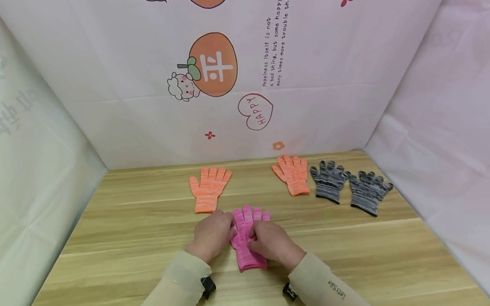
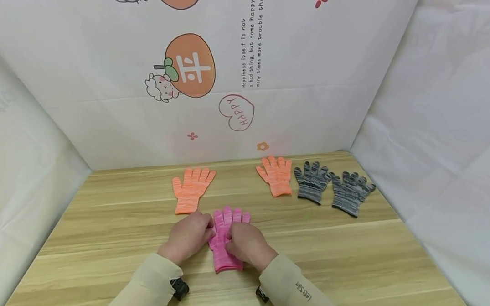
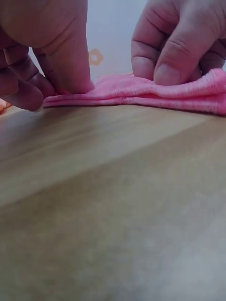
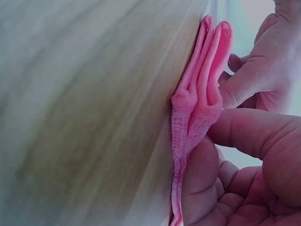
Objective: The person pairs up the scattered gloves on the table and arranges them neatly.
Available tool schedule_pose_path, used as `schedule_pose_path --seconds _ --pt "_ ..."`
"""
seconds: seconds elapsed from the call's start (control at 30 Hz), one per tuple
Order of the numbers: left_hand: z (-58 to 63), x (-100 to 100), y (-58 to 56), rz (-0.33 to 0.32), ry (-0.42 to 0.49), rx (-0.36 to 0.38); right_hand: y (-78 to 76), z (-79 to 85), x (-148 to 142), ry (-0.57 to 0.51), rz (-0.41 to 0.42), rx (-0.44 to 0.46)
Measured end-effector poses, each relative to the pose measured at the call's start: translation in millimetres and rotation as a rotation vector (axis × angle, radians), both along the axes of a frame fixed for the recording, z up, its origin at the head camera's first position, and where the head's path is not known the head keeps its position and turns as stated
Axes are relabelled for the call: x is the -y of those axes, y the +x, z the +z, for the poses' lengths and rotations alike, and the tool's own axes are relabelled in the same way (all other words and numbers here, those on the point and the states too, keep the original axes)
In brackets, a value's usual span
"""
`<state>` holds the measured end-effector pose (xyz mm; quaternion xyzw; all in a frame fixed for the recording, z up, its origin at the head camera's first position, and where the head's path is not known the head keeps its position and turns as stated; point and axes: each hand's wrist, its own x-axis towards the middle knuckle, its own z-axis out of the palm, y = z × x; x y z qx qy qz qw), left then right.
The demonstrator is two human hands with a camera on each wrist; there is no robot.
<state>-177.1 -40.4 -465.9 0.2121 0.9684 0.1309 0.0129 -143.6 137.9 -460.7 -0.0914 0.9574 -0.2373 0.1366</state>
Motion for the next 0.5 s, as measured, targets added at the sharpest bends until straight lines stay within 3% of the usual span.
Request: schedule_pose_path --seconds 0.3,0.5 --pt "-0.1 -1.6 3.5 0.024 -0.045 0.001 -0.6 -1.9 1.4 -0.001 -0.011 0.020" --pt "-0.2 -2.3 7.5 -0.003 -0.068 -0.024 -0.8 -1.5 1.3 0.006 -0.018 0.027"
